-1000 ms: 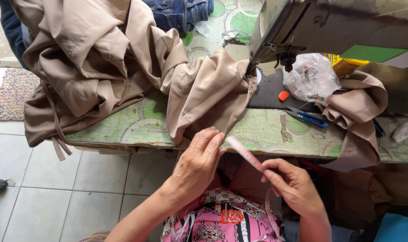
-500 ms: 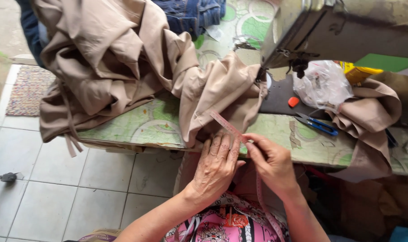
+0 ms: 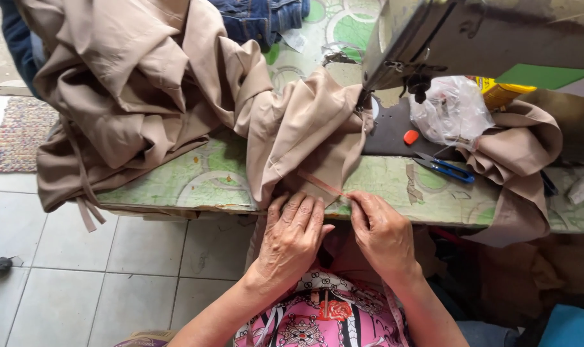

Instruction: Measuring, folding, and sewing the edges of a large piece of tan fabric using an industrial sewing machine.

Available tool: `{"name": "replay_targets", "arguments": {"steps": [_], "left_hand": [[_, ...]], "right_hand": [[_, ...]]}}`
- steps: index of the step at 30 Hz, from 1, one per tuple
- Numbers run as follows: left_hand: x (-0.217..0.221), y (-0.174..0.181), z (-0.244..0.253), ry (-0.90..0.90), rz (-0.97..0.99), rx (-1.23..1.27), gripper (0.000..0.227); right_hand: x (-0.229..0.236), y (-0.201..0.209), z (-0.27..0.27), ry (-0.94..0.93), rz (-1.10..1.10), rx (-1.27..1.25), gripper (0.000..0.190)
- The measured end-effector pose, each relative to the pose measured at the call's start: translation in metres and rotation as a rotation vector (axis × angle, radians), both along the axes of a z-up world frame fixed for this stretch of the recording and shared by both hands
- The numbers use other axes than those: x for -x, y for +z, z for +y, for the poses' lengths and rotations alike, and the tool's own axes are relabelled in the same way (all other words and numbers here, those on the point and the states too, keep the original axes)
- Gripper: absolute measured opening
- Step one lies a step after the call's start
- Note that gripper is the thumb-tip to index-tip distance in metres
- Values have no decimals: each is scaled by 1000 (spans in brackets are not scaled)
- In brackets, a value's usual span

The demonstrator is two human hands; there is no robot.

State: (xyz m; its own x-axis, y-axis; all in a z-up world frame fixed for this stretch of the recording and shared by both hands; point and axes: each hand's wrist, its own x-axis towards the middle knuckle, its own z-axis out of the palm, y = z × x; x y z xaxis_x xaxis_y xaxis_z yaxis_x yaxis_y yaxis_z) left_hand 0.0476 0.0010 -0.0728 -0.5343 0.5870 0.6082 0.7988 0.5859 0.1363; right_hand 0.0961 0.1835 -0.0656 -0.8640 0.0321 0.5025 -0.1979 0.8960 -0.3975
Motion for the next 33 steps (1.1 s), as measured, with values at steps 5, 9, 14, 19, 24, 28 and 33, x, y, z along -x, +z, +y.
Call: {"name": "replay_targets", "arguments": {"steps": [5, 9, 14, 19, 24, 28, 33], "left_hand": [[-1, 5, -1, 12, 21, 43, 36], [-2, 7, -4, 40, 5, 89, 37], [-2, 3, -3, 13, -37, 32, 37], [0, 4, -1, 30, 5, 55, 38], [-1, 5, -2, 17, -9, 53, 39], [-1, -4, -2, 18, 13, 24, 39], [1, -4, -4, -22, -51, 13, 40]], "right_hand": [[-5, -8, 2, -74, 17, -98, 22], [-13, -16, 6, -8, 38, -245, 33], [-18, -15, 1, 40, 49, -282, 32], [-21, -18, -1, 4, 47, -310, 35], [-26, -22, -4, -14, 41, -279, 38], [-27, -28, -4, -13, 51, -285, 38], [-30, -34, -1, -12, -3, -237, 43]]}}
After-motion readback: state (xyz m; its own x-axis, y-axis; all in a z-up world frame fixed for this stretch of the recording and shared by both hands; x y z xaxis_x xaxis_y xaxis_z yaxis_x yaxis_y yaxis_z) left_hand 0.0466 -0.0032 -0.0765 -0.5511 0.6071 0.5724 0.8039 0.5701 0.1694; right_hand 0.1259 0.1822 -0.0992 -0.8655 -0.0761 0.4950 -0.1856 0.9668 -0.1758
